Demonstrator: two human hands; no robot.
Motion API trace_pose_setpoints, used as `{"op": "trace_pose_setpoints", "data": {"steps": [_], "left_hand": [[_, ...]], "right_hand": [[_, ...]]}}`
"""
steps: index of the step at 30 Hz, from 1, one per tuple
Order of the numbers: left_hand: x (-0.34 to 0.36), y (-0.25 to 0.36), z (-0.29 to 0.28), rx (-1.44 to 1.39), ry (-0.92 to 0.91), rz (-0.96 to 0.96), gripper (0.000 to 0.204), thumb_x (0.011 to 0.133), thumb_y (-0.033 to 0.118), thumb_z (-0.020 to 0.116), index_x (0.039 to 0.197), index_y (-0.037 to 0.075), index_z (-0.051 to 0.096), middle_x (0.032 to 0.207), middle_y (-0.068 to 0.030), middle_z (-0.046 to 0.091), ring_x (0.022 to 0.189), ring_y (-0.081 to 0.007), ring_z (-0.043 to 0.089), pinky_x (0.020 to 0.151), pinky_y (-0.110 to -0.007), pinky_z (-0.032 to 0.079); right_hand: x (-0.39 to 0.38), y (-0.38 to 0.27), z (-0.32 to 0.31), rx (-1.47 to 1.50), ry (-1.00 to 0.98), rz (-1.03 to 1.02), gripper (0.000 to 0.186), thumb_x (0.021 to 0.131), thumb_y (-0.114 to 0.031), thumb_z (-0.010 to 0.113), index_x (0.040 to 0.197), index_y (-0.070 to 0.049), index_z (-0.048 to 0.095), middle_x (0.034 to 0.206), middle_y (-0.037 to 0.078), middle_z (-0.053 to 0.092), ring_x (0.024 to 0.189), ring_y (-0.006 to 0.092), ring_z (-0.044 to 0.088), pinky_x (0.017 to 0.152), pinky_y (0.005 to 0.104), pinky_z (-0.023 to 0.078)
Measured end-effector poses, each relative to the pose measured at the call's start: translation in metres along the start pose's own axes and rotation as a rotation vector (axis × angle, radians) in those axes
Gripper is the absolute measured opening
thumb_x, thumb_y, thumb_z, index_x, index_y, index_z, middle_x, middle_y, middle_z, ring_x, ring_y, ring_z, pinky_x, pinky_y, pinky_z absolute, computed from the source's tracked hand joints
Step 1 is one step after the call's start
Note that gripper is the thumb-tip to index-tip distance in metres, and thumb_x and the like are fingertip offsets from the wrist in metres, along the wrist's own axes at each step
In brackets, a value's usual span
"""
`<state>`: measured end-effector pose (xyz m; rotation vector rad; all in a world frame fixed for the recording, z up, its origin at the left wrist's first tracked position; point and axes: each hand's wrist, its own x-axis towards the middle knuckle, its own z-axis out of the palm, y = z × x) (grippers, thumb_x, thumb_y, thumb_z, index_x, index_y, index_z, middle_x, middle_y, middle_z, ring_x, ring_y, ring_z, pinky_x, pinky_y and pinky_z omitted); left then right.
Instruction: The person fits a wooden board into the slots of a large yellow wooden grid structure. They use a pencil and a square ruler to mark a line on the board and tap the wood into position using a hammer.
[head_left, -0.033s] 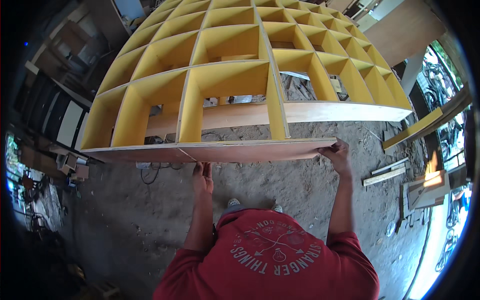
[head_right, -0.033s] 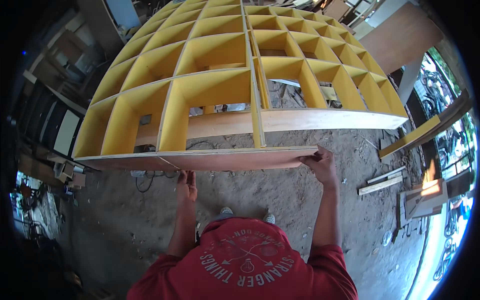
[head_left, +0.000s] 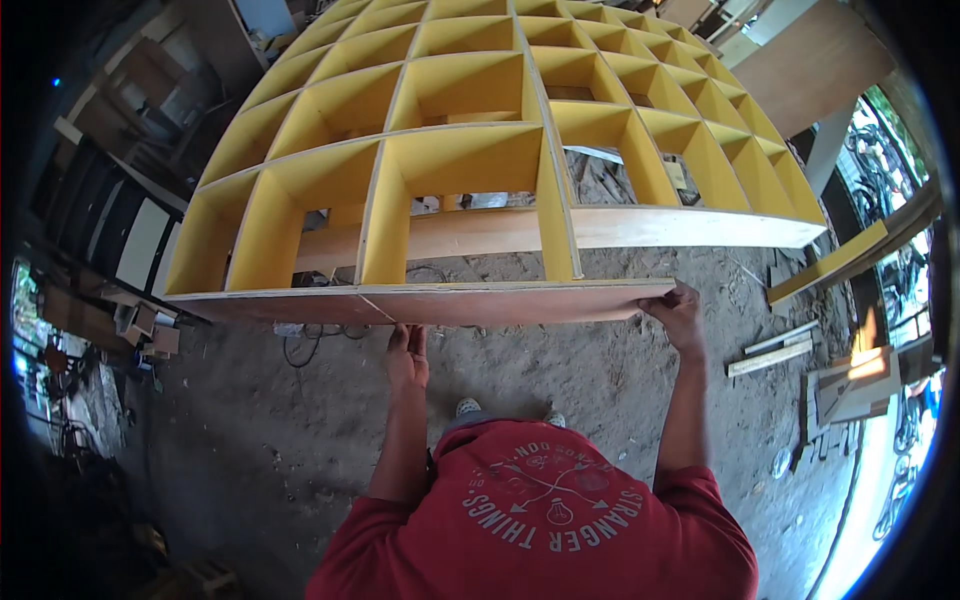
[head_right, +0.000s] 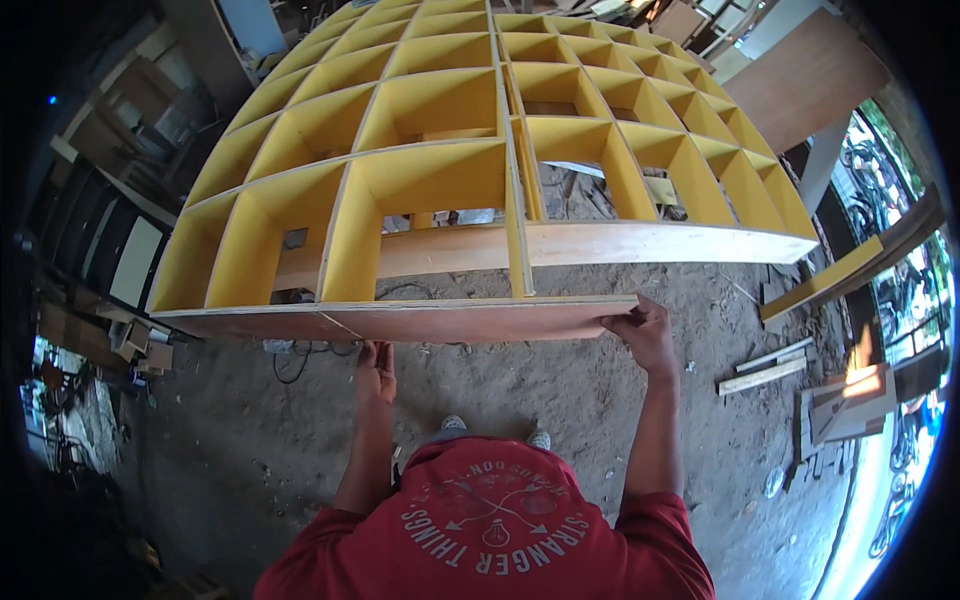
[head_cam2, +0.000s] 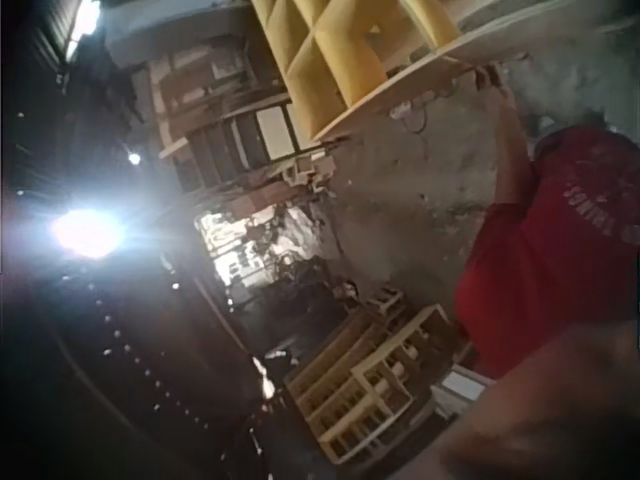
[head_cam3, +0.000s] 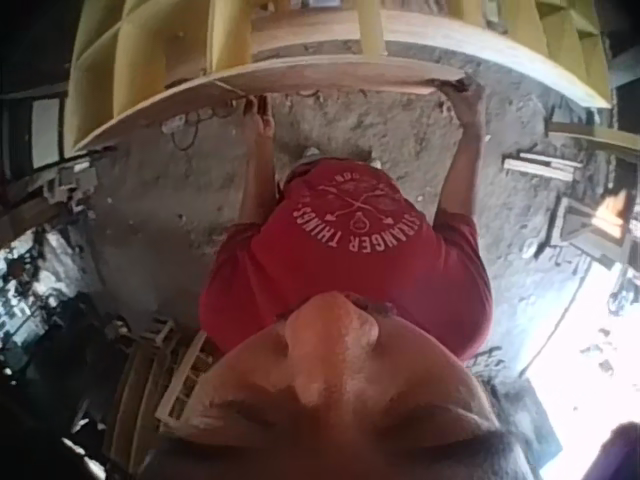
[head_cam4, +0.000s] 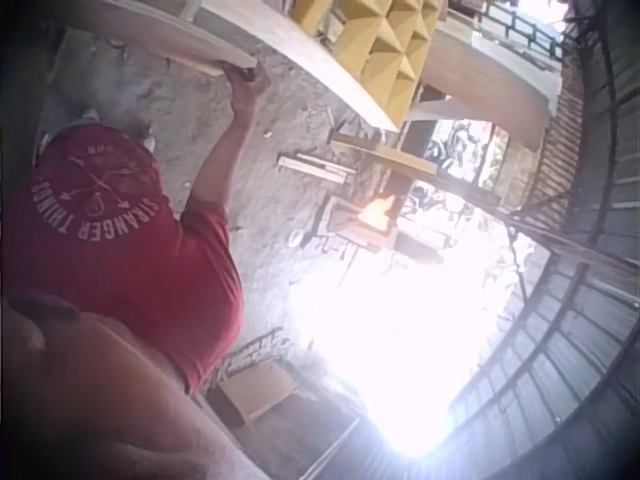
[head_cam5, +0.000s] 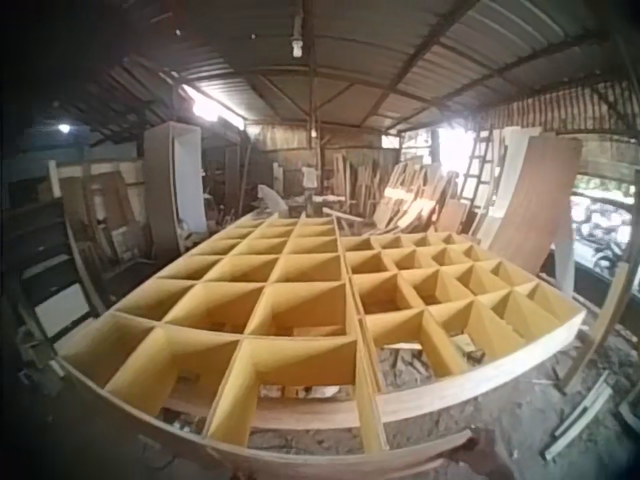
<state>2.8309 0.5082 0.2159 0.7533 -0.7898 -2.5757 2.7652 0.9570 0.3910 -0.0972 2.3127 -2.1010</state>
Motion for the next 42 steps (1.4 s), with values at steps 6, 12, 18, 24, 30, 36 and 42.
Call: {"op": "trace_pose_setpoints", "data": {"steps": [6, 12, 18, 24, 30, 36, 42], "left_hand": [[0.0, -0.001, -0.001, -0.006, 0.012, 0.002, 0.038, 0.099, 0.022, 0.061, 0.131, 0.003, 0.055, 0.125, -0.007, 0.062, 0.116, -0.0177, 0.06, 0.1, -0.029, 0.052], [-0.026, -0.003, -0.017, 0.024, -0.025, -0.002, 0.034, 0.1, 0.024, 0.059, 0.125, 0.002, 0.056, 0.115, -0.0073, 0.064, 0.105, -0.0186, 0.063, 0.099, -0.033, 0.051], [-0.098, -0.013, -0.136, -0.245, -0.216, 0.034, 0.022, 0.097, 0.023, 0.061, 0.111, 0.006, 0.063, 0.103, -0.0055, 0.067, 0.095, -0.0185, 0.066, 0.093, -0.035, 0.051], [-0.183, 0.0, -0.24, -0.18, 0.231, 0.358, 0.036, 0.1, 0.042, 0.049, 0.106, 0.01, 0.066, 0.099, -0.0054, 0.07, 0.092, -0.023, 0.067, 0.088, -0.041, 0.054], [-0.208, 0.087, -0.319, -0.411, 0.105, 0.482, 0.051, 0.096, 0.049, 0.045, 0.109, 0.006, 0.069, 0.111, -0.0112, 0.071, 0.105, -0.0269, 0.067, 0.096, -0.044, 0.052], [-0.212, 0.195, -0.428, -0.516, -0.139, 0.724, 0.063, 0.093, 0.051, 0.039, 0.105, -0.001, 0.073, 0.108, -0.0177, 0.072, 0.102, -0.0285, 0.069, 0.094, -0.041, 0.054], [-0.213, 0.307, -0.493, -0.416, -0.064, 0.977, 0.06, 0.094, 0.047, 0.036, 0.105, 0.001, 0.073, 0.11, -0.0169, 0.072, 0.101, -0.0293, 0.069, 0.092, -0.044, 0.054]], "right_hand": [[0.0, 0.003, -0.006, 0.009, -0.005, 0.014, 0.021, 0.078, 0.005, 0.075, 0.097, 0.0, 0.07, 0.088, 0.003, 0.071, 0.079, 0.0072, 0.063, 0.067, 0.0217, 0.05], [-0.016, 0.038, -0.035, -0.099, -0.131, 0.107, 0.025, 0.075, 0.008, 0.075, 0.098, 0.001, 0.068, 0.093, 0.008, 0.072, 0.082, 0.0143, 0.067, 0.073, 0.0274, 0.056], [-0.036, 0.109, -0.021, 0.211, -0.419, 0.245, 0.024, 0.075, 0.009, 0.076, 0.096, -0.001, 0.069, 0.095, 0.011, 0.071, 0.09, 0.0211, 0.07, 0.08, 0.0316, 0.059], [-0.036, 0.133, 0.086, -0.047, -0.784, -0.04, 0.013, 0.076, 0.004, 0.076, 0.086, -0.005, 0.074, 0.101, 0.011, 0.072, 0.101, 0.0224, 0.068, 0.095, 0.0361, 0.052], [-0.046, 0.116, 0.228, -0.095, -0.924, -0.47, 0.024, 0.07, -0.011, 0.085, 0.091, -0.014, 0.075, 0.099, 0.003, 0.073, 0.107, 0.0254, 0.065, 0.094, 0.0383, 0.05], [-0.078, 0.101, 0.392, -0.318, -1.103, -0.591, 0.03, 0.068, -0.021, 0.088, 0.096, -0.016, 0.076, 0.099, 0.002, 0.072, 0.102, 0.0253, 0.065, 0.092, 0.0374, 0.048], [-0.097, 0.067, 0.553, -0.324, -1.237, -0.633, 0.032, 0.068, -0.02, 0.086, 0.099, -0.016, 0.077, 0.1, 0.004, 0.073, 0.101, 0.0249, 0.065, 0.091, 0.0388, 0.049]]}}
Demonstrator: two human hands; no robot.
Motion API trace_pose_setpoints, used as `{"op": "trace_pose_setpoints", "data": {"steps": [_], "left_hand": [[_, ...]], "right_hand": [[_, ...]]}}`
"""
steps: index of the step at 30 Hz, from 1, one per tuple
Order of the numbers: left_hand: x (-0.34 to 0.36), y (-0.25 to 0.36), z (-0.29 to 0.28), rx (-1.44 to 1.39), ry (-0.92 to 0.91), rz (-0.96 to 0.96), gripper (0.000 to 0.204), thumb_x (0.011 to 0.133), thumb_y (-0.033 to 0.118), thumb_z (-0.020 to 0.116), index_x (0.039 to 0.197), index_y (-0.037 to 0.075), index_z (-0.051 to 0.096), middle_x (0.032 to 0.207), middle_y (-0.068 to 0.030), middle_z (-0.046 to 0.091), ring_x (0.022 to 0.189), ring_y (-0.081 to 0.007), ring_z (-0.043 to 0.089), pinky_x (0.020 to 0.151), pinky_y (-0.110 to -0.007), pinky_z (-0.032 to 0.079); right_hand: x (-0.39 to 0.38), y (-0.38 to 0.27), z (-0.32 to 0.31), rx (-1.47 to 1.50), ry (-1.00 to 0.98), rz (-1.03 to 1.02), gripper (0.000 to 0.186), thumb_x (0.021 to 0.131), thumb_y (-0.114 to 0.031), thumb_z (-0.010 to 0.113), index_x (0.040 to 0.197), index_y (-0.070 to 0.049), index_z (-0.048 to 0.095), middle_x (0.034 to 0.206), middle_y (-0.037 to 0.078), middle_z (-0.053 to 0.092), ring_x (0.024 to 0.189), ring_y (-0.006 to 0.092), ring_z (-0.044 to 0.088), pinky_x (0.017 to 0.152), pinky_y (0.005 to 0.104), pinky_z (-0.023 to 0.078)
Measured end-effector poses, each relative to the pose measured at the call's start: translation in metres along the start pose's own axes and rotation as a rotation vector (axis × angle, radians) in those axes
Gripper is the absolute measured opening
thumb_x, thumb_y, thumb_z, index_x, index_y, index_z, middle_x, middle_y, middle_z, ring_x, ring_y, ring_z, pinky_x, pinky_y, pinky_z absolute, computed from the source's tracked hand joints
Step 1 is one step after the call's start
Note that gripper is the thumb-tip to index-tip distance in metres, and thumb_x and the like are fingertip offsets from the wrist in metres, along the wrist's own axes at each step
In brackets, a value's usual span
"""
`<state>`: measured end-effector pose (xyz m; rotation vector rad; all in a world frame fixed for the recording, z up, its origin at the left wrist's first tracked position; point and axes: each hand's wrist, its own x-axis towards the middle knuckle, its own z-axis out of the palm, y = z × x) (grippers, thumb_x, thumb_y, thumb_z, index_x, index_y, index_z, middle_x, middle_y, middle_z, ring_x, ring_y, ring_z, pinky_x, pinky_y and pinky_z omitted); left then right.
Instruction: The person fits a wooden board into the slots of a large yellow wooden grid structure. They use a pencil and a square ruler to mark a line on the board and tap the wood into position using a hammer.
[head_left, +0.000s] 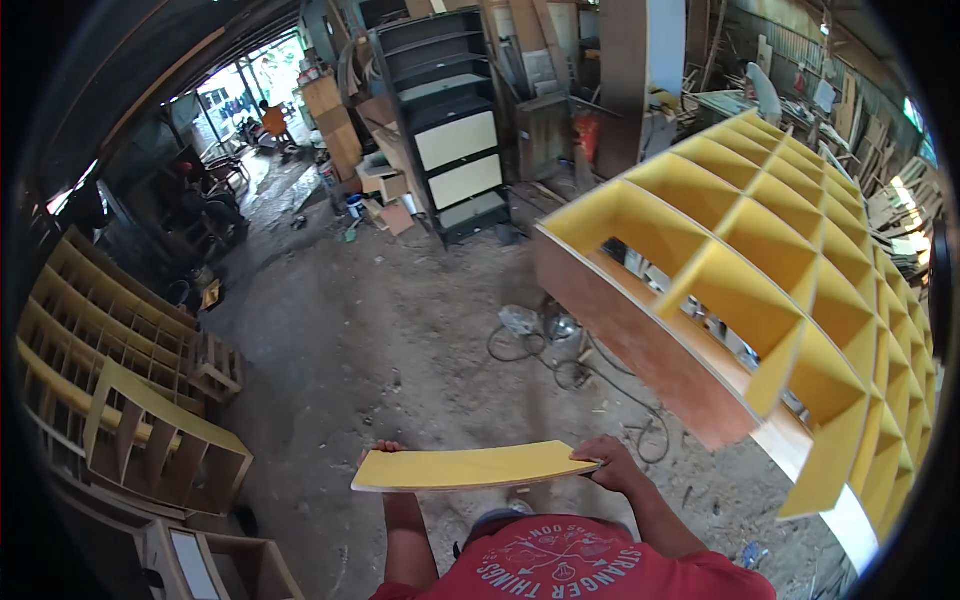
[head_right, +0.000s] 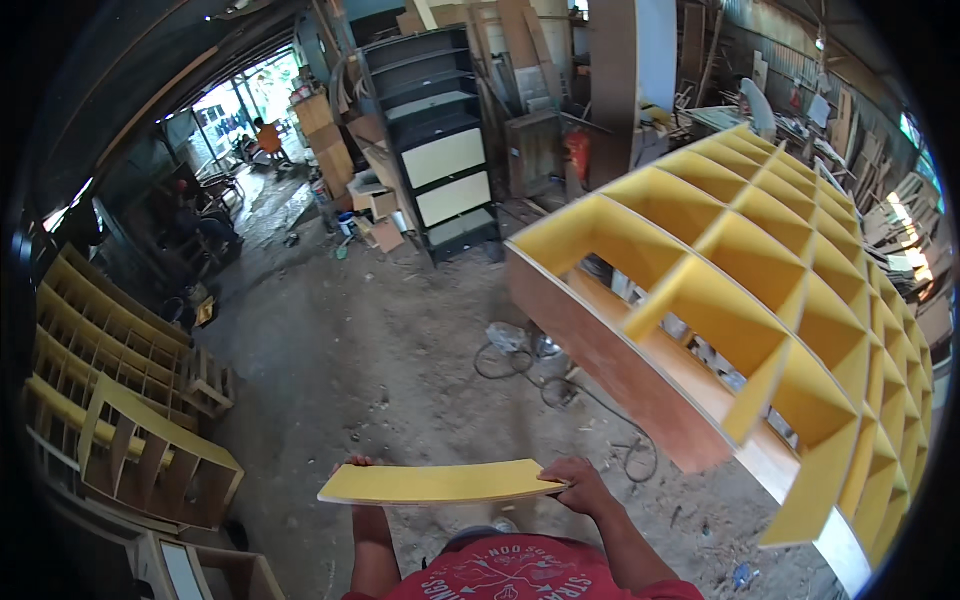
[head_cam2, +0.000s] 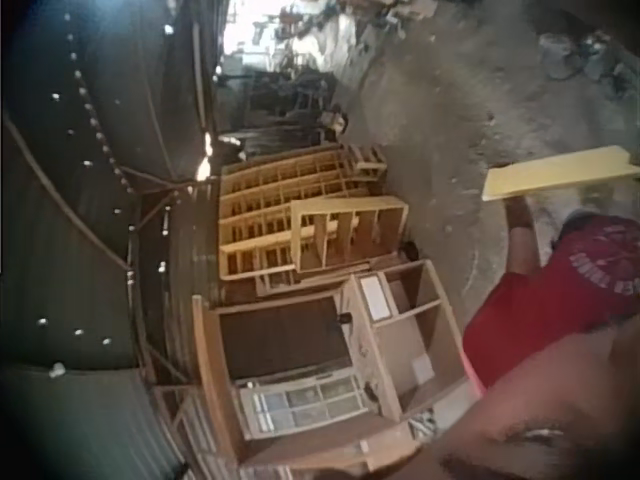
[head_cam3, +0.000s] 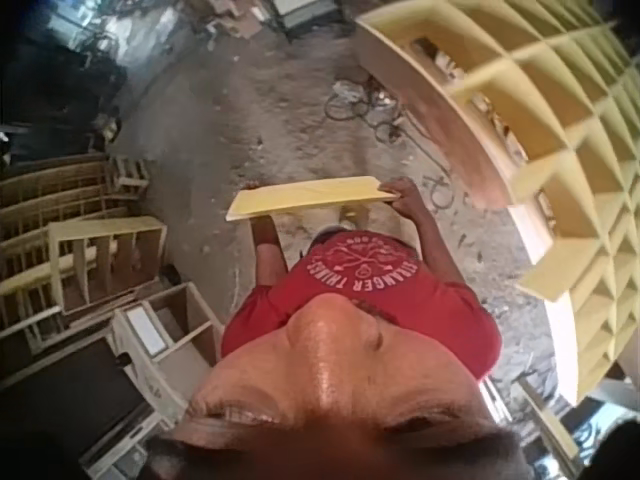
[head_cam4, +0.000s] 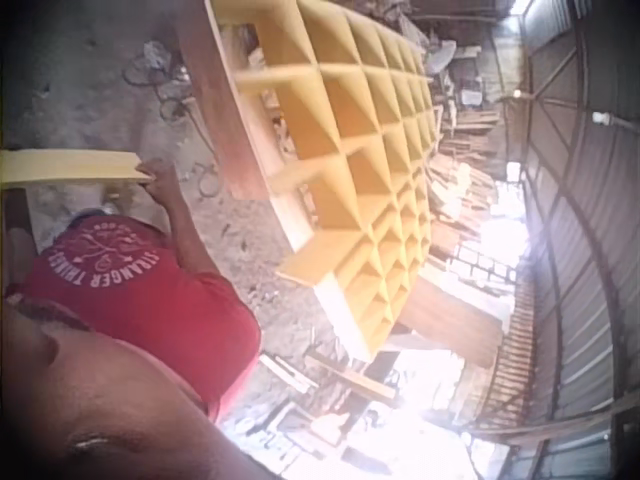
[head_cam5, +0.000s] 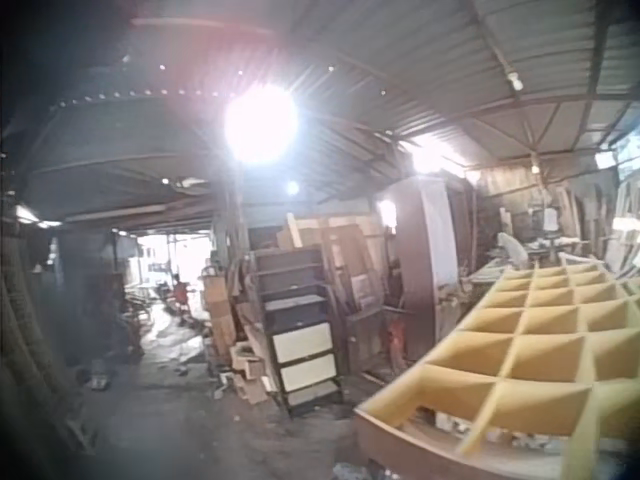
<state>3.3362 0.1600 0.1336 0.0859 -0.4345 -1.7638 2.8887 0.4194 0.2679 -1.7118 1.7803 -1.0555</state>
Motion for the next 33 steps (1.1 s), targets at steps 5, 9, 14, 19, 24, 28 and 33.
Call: {"op": "trace_pose_setpoints", "data": {"steps": [5, 9, 14, 19, 24, 28, 33], "left_hand": [[0.066, 0.049, 0.033, 0.047, 0.128, 0.096, 0.057, 0.095, 0.042, 0.037, 0.102, -0.002, 0.072, 0.103, -0.0167, 0.073, 0.095, -0.0293, 0.07, 0.091, -0.042, 0.055], [0.13, 0.047, 0.061, 0.1, 0.434, 0.185, 0.053, 0.094, 0.04, 0.039, 0.092, -0.001, 0.073, 0.09, -0.0154, 0.071, 0.083, -0.0283, 0.065, 0.082, -0.043, 0.054], [0.226, 0.064, 0.008, 0.171, 0.478, 0.227, 0.051, 0.095, 0.039, 0.039, 0.092, 0.0, 0.071, 0.091, -0.0151, 0.07, 0.083, -0.0292, 0.064, 0.082, -0.044, 0.054], [0.323, 0.114, -0.029, 0.377, 0.094, 0.132, 0.055, 0.097, 0.042, 0.036, 0.103, -0.002, 0.069, 0.098, -0.0194, 0.07, 0.094, -0.0349, 0.065, 0.09, -0.046, 0.051], [0.486, 0.079, -0.021, 0.344, 0.11, 0.139, 0.046, 0.098, 0.036, 0.04, 0.095, 0.0, 0.068, 0.089, -0.0138, 0.071, 0.086, -0.0302, 0.067, 0.087, -0.042, 0.053], [0.664, 0.004, -0.068, 0.176, 0.034, -0.166, 0.049, 0.099, 0.036, 0.037, 0.098, -0.002, 0.067, 0.089, -0.0133, 0.07, 0.082, -0.029, 0.066, 0.091, -0.042, 0.052], [0.877, -0.144, -0.08, 0.144, -0.243, -0.403, 0.047, 0.101, 0.037, 0.037, 0.112, 0.0, 0.064, 0.103, -0.0123, 0.069, 0.092, -0.028, 0.064, 0.094, -0.043, 0.051]], "right_hand": [[0.12, -0.024, 0.014, 0.023, -0.025, -0.094, 0.033, 0.066, -0.014, 0.083, 0.098, -0.016, 0.077, 0.101, 0.003, 0.074, 0.104, 0.0253, 0.066, 0.092, 0.039, 0.048], [0.203, -0.028, 0.016, 0.118, -0.033, -0.111, 0.045, 0.058, -0.001, 0.071, 0.101, -0.014, 0.076, 0.104, 0.005, 0.073, 0.103, 0.0256, 0.066, 0.097, 0.0387, 0.045], [0.31, 0.023, 0.047, 0.117, -0.093, -0.151, 0.045, 0.059, -0.002, 0.071, 0.102, -0.013, 0.075, 0.105, 0.005, 0.073, 0.103, 0.0253, 0.064, 0.095, 0.0394, 0.045], [0.444, 0.065, 0.087, 0.013, -0.148, -0.183, 0.044, 0.062, -0.002, 0.069, 0.105, -0.012, 0.074, 0.11, 0.008, 0.07, 0.11, 0.026, 0.06, 0.095, 0.0407, 0.045], [0.518, 0.099, 0.083, 0.059, -0.046, -0.139, 0.04, 0.067, -0.008, 0.069, 0.107, -0.013, 0.073, 0.11, 0.01, 0.069, 0.116, 0.0289, 0.058, 0.101, 0.0438, 0.041], [0.552, 0.145, 0.081, -0.02, 0.081, 0.116, 0.038, 0.074, -0.014, 0.07, 0.112, -0.016, 0.073, 0.116, 0.006, 0.069, 0.119, 0.0281, 0.056, 0.103, 0.0451, 0.039], [0.654, 0.191, 0.074, -0.305, 0.395, 0.343, 0.039, 0.075, -0.014, 0.069, 0.113, -0.018, 0.073, 0.122, 0.004, 0.068, 0.122, 0.0271, 0.055, 0.106, 0.0439, 0.039]]}}
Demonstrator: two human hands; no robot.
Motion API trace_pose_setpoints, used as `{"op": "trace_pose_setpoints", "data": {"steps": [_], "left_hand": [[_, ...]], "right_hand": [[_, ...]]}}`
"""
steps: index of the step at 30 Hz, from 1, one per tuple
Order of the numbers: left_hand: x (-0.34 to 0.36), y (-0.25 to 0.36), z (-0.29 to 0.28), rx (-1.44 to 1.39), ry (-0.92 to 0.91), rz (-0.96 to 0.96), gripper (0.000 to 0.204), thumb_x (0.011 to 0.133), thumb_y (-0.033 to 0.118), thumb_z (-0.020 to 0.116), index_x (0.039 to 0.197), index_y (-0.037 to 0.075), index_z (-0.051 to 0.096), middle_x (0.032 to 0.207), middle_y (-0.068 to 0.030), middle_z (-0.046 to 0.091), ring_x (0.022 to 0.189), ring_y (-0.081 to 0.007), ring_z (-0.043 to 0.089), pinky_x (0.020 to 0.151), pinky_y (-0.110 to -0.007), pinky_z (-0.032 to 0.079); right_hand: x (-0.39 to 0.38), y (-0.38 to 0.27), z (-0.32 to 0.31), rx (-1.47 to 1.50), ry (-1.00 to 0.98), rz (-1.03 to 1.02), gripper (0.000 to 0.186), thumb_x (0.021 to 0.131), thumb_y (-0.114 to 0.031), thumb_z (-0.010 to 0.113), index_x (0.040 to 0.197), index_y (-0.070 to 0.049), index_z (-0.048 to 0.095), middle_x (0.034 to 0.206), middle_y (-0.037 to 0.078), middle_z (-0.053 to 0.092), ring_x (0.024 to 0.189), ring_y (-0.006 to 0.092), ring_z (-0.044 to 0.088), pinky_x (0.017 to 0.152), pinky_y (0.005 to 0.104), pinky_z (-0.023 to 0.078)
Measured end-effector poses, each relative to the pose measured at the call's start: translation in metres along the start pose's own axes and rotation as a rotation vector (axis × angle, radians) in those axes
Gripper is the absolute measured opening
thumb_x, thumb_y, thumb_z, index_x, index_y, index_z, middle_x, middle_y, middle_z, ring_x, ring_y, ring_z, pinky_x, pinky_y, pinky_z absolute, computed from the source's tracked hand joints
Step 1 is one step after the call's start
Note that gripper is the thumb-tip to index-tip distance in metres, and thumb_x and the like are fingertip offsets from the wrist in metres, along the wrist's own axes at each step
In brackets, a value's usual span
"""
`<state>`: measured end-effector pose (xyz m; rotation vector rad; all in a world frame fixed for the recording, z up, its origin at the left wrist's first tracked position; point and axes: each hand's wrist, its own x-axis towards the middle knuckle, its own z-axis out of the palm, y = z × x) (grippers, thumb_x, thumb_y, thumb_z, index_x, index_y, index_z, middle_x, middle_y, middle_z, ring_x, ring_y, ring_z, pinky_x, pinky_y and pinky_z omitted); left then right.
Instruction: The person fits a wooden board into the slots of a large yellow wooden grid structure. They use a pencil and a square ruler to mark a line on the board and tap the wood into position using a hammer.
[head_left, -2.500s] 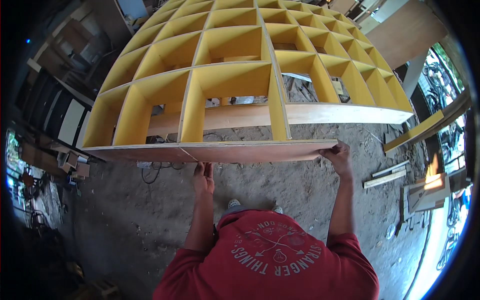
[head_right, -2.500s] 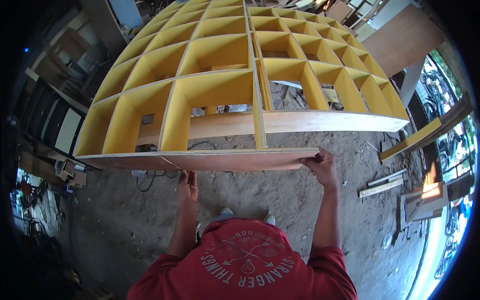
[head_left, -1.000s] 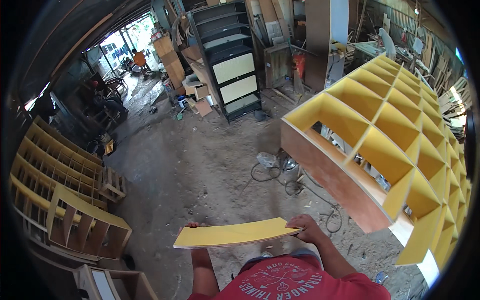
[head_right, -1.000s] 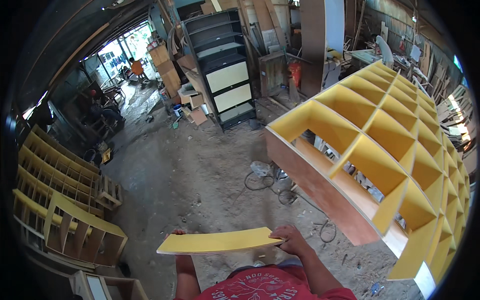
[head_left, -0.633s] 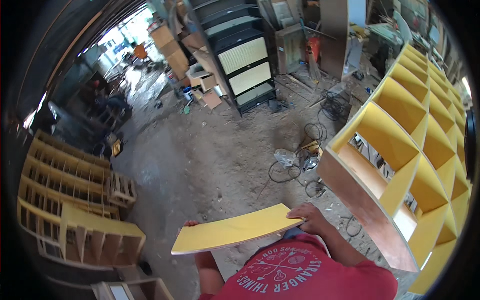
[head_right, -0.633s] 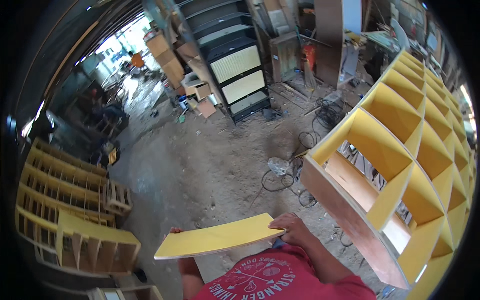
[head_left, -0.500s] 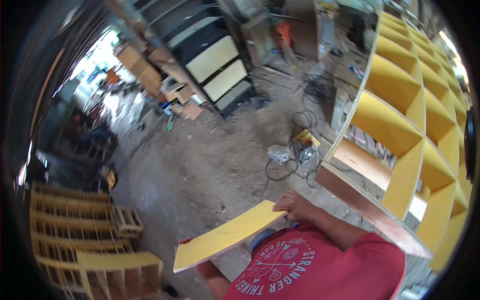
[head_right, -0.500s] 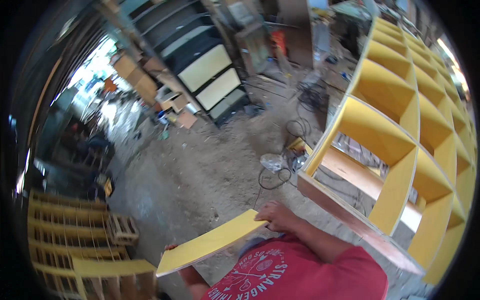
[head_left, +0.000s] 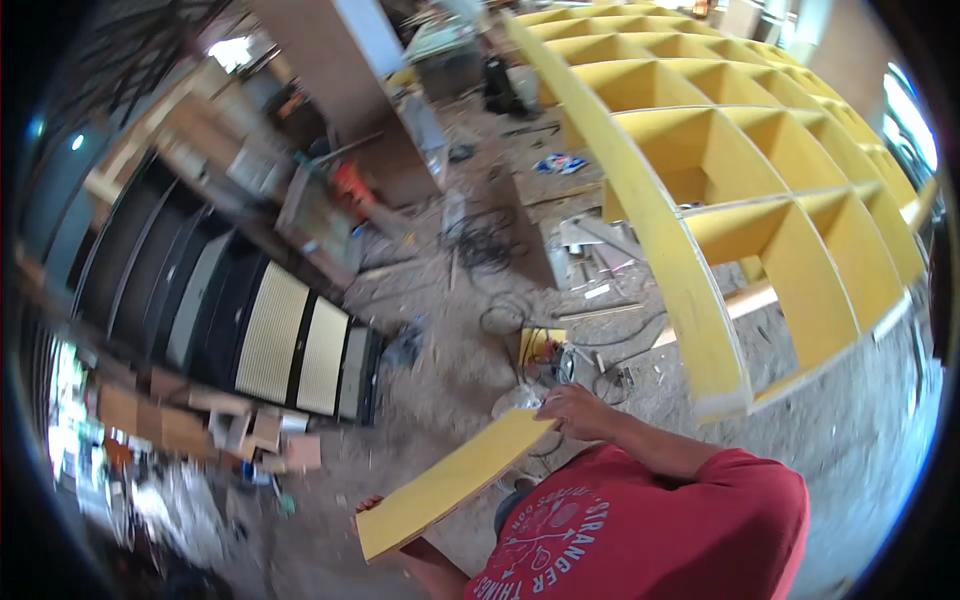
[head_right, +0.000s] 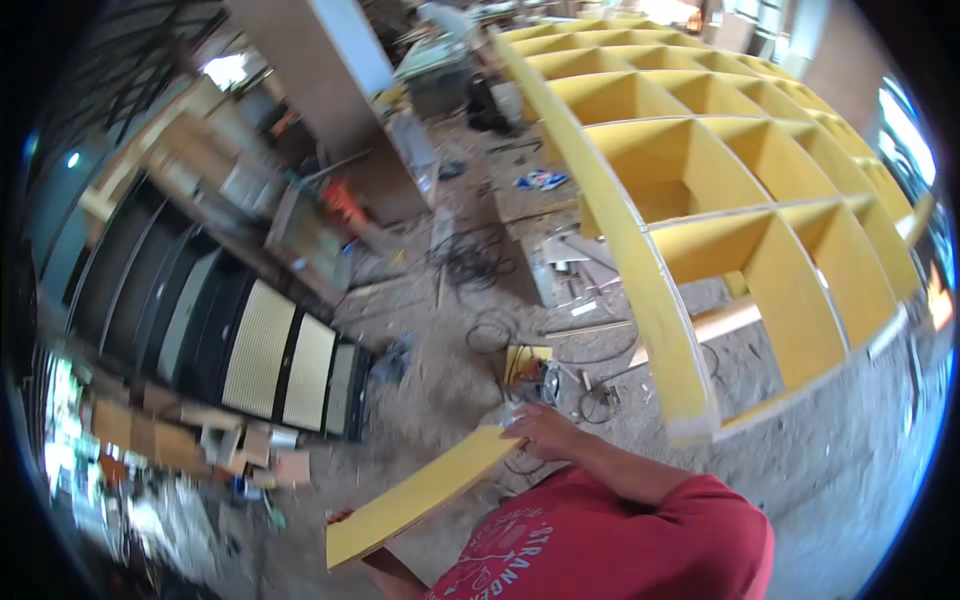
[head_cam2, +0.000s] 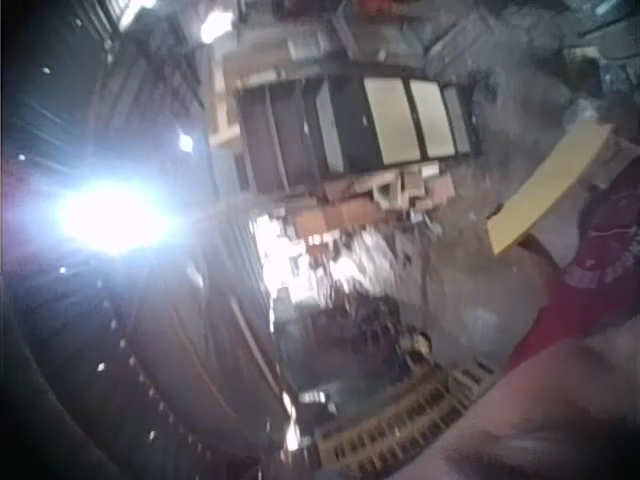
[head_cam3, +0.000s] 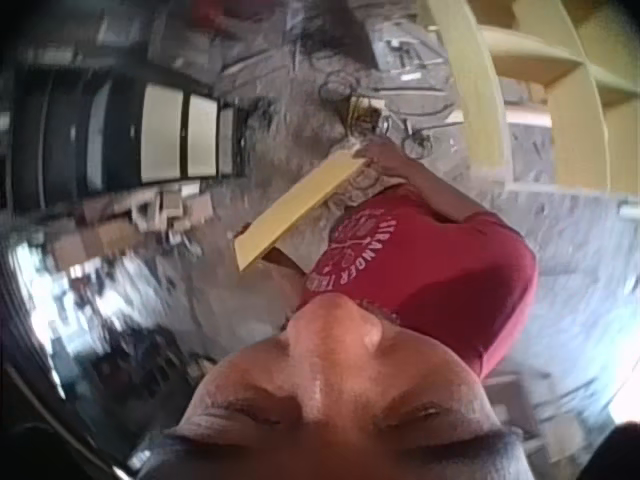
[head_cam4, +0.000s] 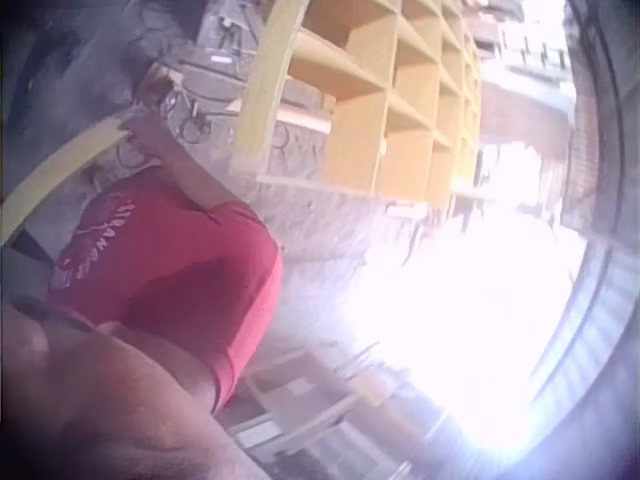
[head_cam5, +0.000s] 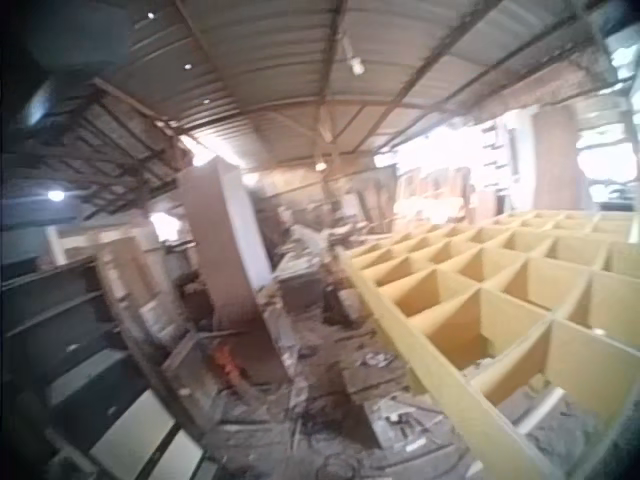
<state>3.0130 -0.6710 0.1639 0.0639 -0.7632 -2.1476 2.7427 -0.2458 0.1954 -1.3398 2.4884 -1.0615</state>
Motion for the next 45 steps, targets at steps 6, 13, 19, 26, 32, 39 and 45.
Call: {"op": "trace_pose_setpoints", "data": {"steps": [6, 13, 19, 26, 32, 39, 45], "left_hand": [[0.206, 0.005, 0.122, 0.399, -0.191, -0.448, 0.047, 0.103, 0.039, 0.04, 0.126, 0.001, 0.056, 0.12, -0.0122, 0.065, 0.11, -0.0285, 0.061, 0.097, -0.043, 0.051], [0.31, -0.035, 0.049, 0.497, 0.099, -0.802, 0.053, 0.105, 0.042, 0.04, 0.136, 0.001, 0.05, 0.136, -0.0137, 0.058, 0.12, -0.0292, 0.058, 0.101, -0.044, 0.047], [0.375, -0.121, -0.044, 0.451, 0.21, -0.751, 0.061, 0.105, 0.049, 0.033, 0.14, 0.001, 0.047, 0.139, -0.0152, 0.055, 0.126, -0.033, 0.054, 0.108, -0.047, 0.043], [0.542, -0.224, 0.019, 0.558, 0.246, -0.581, 0.062, 0.103, 0.053, 0.038, 0.135, 0.002, 0.052, 0.134, -0.0147, 0.059, 0.12, -0.0338, 0.059, 0.1, -0.048, 0.048], [0.682, -0.336, 0.085, 0.508, 0.067, -0.526, 0.066, 0.102, 0.056, 0.032, 0.137, 0.003, 0.051, 0.136, -0.0156, 0.057, 0.124, -0.0368, 0.055, 0.103, -0.053, 0.045], [0.829, -0.53, 0.072, 0.605, 0.242, -0.624, 0.069, 0.099, 0.058, 0.04, 0.137, 0.001, 0.047, 0.138, -0.0183, 0.053, 0.122, -0.0382, 0.054, 0.101, -0.054, 0.046], [0.931, -0.675, 0.079, 1.057, 0.108, -0.384, 0.054, 0.104, 0.043, 0.043, 0.118, -0.008, 0.055, 0.111, -0.025, 0.063, 0.095, -0.038, 0.064, 0.082, -0.044, 0.051]], "right_hand": [[0.098, -0.033, -0.015, -0.182, 0.492, 0.15, 0.048, 0.07, -0.002, 0.07, 0.115, -0.02, 0.073, 0.133, 0.01, 0.061, 0.126, 0.0308, 0.052, 0.109, 0.0417, 0.04], [0.231, -0.022, -0.027, -0.206, 0.743, 0.304, 0.05, 0.07, -0.004, 0.069, 0.117, -0.021, 0.073, 0.133, 0.019, 0.056, 0.124, 0.0358, 0.053, 0.105, 0.0428, 0.043], [0.352, 0.084, 0.002, -0.158, 0.726, 0.269, 0.051, 0.074, -0.002, 0.065, 0.121, -0.021, 0.071, 0.135, 0.02, 0.053, 0.123, 0.0378, 0.053, 0.102, 0.0435, 0.046], [0.515, 0.187, -0.037, 0.116, 0.526, 0.416, 0.079, 0.08, -0.012, 0.072, 0.15, -0.016, 0.036, 0.146, 0.021, 0.04, 0.135, 0.0378, 0.043, 0.109, 0.0439, 0.04], [0.59, 0.276, -0.096, 0.14, 0.575, 0.491, 0.071, 0.083, -0.017, 0.073, 0.146, -0.011, 0.042, 0.144, 0.021, 0.043, 0.134, 0.0389, 0.043, 0.11, 0.0434, 0.038], [0.615, 0.388, -0.127, 0.061, 0.651, 0.719, 0.052, 0.086, -0.027, 0.073, 0.131, -0.008, 0.058, 0.121, 0.017, 0.064, 0.106, 0.0309, 0.065, 0.092, 0.0384, 0.05], [0.683, 0.485, -0.148, 0.469, 0.837, 0.887, 0.047, 0.091, -0.031, 0.071, 0.125, 0.0, 0.061, 0.11, 0.012, 0.069, 0.088, 0.0166, 0.066, 0.079, 0.0323, 0.054]]}}
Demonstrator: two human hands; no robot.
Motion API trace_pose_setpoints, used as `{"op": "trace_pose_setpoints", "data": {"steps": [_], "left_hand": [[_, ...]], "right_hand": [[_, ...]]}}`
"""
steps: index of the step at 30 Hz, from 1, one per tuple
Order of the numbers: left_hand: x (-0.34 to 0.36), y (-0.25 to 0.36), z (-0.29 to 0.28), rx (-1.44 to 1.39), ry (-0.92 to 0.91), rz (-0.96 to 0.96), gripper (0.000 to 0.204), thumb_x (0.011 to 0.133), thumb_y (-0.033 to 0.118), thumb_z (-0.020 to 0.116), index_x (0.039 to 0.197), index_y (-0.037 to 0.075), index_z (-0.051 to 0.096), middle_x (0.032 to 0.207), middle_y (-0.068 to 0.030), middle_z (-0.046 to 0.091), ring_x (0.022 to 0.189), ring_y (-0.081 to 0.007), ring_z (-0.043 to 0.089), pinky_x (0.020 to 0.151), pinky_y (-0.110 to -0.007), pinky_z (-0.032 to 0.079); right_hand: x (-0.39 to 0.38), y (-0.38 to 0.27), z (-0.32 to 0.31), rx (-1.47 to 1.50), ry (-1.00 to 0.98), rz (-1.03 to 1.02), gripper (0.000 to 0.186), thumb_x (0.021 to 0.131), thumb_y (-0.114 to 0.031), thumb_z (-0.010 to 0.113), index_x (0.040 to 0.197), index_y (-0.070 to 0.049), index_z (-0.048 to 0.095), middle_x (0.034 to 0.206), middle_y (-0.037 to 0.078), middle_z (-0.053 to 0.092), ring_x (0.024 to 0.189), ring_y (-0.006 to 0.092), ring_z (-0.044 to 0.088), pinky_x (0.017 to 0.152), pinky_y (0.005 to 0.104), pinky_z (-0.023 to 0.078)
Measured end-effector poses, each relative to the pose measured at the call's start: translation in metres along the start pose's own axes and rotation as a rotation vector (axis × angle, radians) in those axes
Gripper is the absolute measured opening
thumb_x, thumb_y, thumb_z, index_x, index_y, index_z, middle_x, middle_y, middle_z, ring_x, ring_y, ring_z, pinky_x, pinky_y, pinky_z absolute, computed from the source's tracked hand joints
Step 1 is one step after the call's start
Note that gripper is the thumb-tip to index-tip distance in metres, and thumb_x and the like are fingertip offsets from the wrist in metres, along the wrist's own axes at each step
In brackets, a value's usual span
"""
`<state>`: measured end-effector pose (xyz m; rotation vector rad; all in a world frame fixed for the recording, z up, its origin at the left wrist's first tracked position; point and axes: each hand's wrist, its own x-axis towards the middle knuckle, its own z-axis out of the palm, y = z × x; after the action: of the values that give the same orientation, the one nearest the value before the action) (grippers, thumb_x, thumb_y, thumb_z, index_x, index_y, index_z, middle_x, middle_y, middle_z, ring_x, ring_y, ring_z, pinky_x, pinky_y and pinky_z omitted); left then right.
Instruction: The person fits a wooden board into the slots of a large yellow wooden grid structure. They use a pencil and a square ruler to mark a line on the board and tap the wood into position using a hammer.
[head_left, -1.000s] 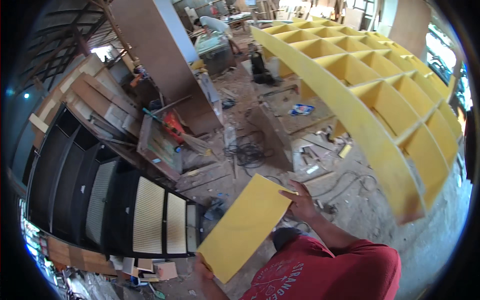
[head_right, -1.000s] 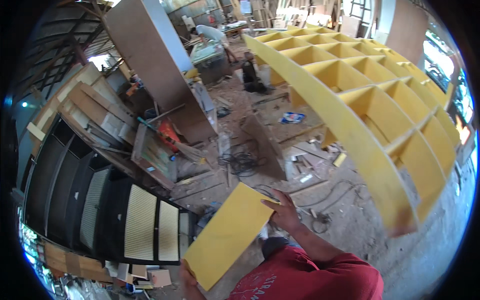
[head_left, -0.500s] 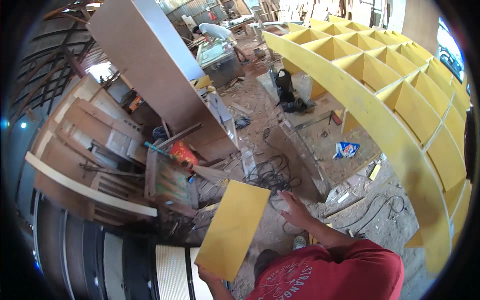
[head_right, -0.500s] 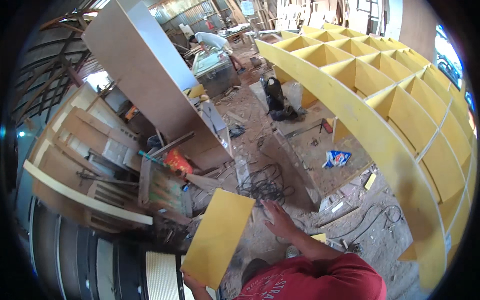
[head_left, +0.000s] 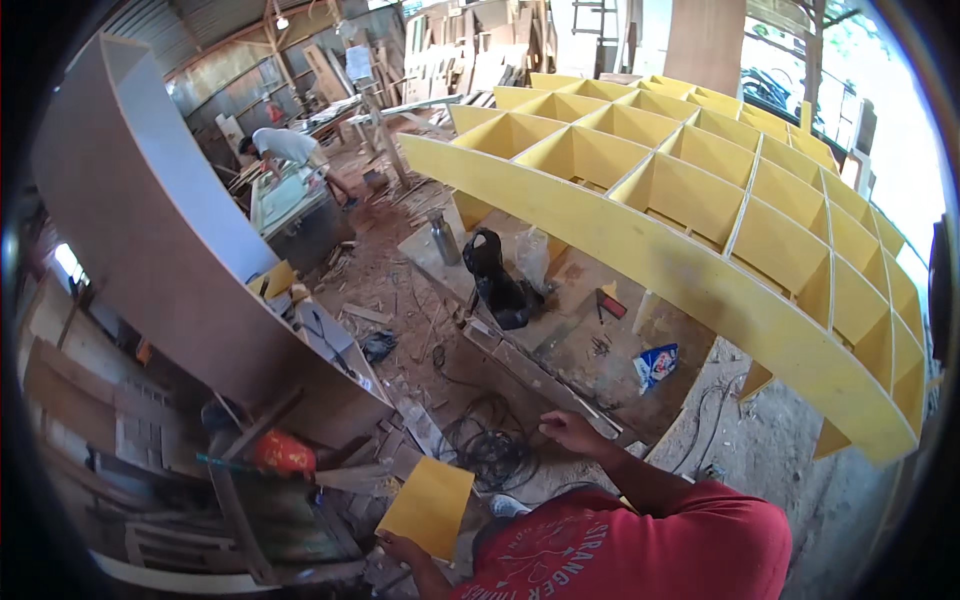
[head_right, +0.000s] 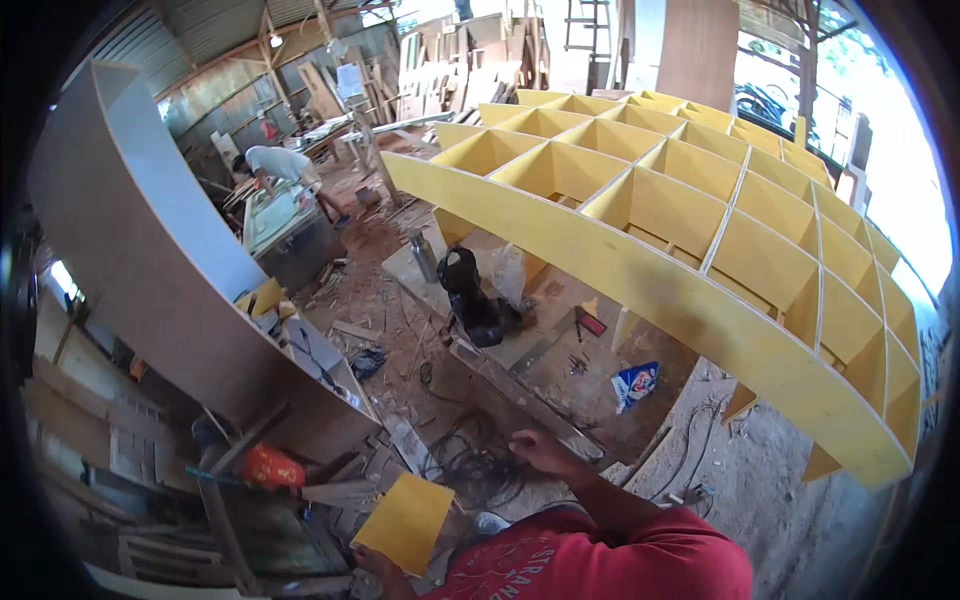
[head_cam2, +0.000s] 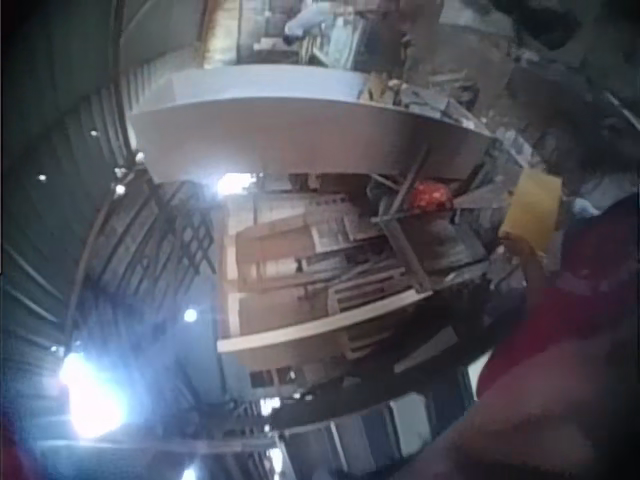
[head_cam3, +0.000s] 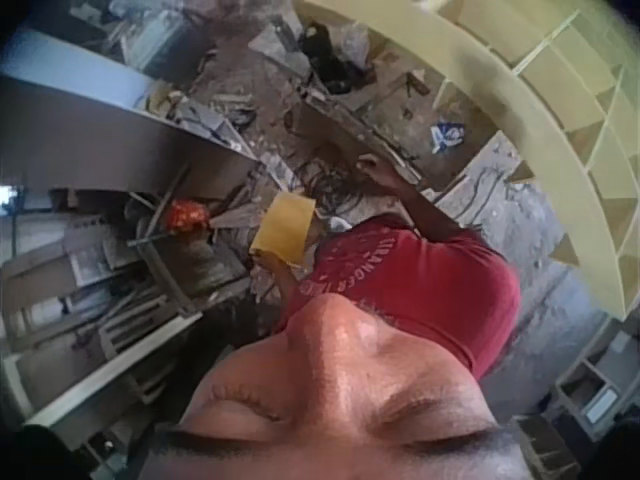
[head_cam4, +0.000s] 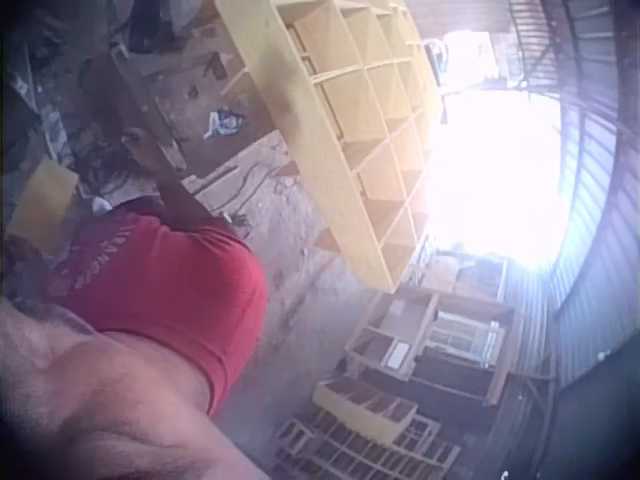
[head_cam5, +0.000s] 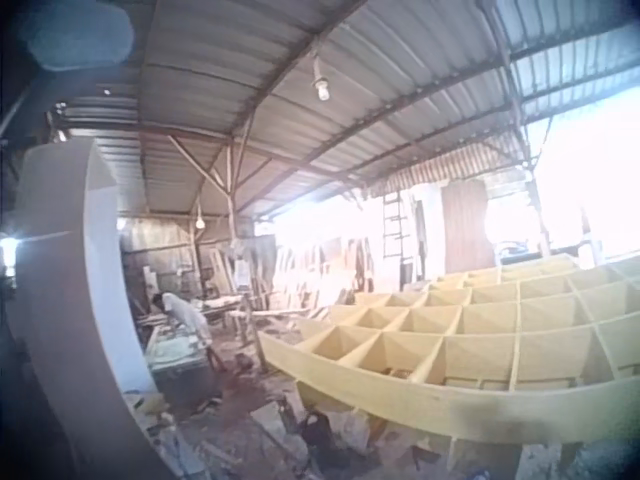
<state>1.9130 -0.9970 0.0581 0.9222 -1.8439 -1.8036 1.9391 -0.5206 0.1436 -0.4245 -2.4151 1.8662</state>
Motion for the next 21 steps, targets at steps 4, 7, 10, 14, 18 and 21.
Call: {"op": "trace_pose_setpoints", "data": {"steps": [4, 7, 10, 14, 18, 21], "left_hand": [[0.039, 0.032, 0.048, 0.419, -0.098, 0.232, 0.054, 0.105, 0.04, 0.041, 0.112, -0.011, 0.056, 0.102, -0.0262, 0.065, 0.089, -0.0375, 0.064, 0.078, -0.044, 0.05], [0.074, 0.03, 0.042, 0.508, -0.154, 0.288, 0.054, 0.105, 0.04, 0.04, 0.111, -0.012, 0.056, 0.1, -0.0262, 0.066, 0.088, -0.0369, 0.064, 0.078, -0.044, 0.05], [0.094, 0.024, 0.026, 0.454, -0.109, 0.263, 0.05, 0.106, 0.037, 0.042, 0.103, -0.01, 0.058, 0.085, -0.0203, 0.065, 0.077, -0.0284, 0.063, 0.072, -0.041, 0.051], [0.068, 0.042, 0.022, 0.354, -0.048, 0.112, 0.052, 0.106, 0.037, 0.039, 0.112, -0.012, 0.057, 0.102, -0.0273, 0.065, 0.09, -0.0373, 0.064, 0.082, -0.044, 0.05], [0.058, 0.028, 0.01, 0.598, 0.174, 0.228, 0.051, 0.106, 0.036, 0.038, 0.112, -0.011, 0.057, 0.102, -0.0244, 0.065, 0.088, -0.0336, 0.063, 0.081, -0.042, 0.051], [0.026, 0.075, 0.044, 0.5, 0.155, 0.164, 0.051, 0.106, 0.036, 0.038, 0.112, -0.01, 0.057, 0.101, -0.0231, 0.065, 0.088, -0.0323, 0.063, 0.08, -0.041, 0.051]], "right_hand": [[0.095, -0.015, 0.028, 0.418, -0.096, 0.259, 0.045, 0.092, -0.035, 0.069, 0.124, -0.004, 0.06, 0.102, 0.008, 0.068, 0.089, 0.0186, 0.066, 0.082, 0.0345, 0.054], [0.175, -0.028, 0.061, 0.689, -0.194, 0.353, 0.05, 0.091, -0.039, 0.069, 0.126, -0.006, 0.057, 0.105, 0.009, 0.065, 0.094, 0.0211, 0.064, 0.084, 0.0375, 0.054], [0.268, -0.019, 0.091, 0.792, -0.201, 0.424, 0.057, 0.088, -0.041, 0.072, 0.129, -0.007, 0.052, 0.115, 0.011, 0.06, 0.101, 0.0236, 0.061, 0.086, 0.0402, 0.054], [0.374, -0.01, 0.101, 0.796, 0.111, 0.581, 0.068, 0.082, -0.043, 0.077, 0.134, -0.009, 0.048, 0.123, 0.014, 0.055, 0.106, 0.0264, 0.058, 0.087, 0.0435, 0.054], [0.462, 0.008, 0.102, 0.717, 0.379, 0.586, 0.061, 0.083, -0.042, 0.076, 0.127, -0.01, 0.049, 0.102, 0.009, 0.058, 0.082, 0.021, 0.061, 0.068, 0.0364, 0.055], [0.486, 0.0, 0.109, 0.74, 0.371, 0.579, 0.044, 0.087, -0.036, 0.072, 0.115, -0.009, 0.051, 0.087, 0.003, 0.059, 0.067, 0.0157, 0.059, 0.053, 0.0307, 0.049]]}}
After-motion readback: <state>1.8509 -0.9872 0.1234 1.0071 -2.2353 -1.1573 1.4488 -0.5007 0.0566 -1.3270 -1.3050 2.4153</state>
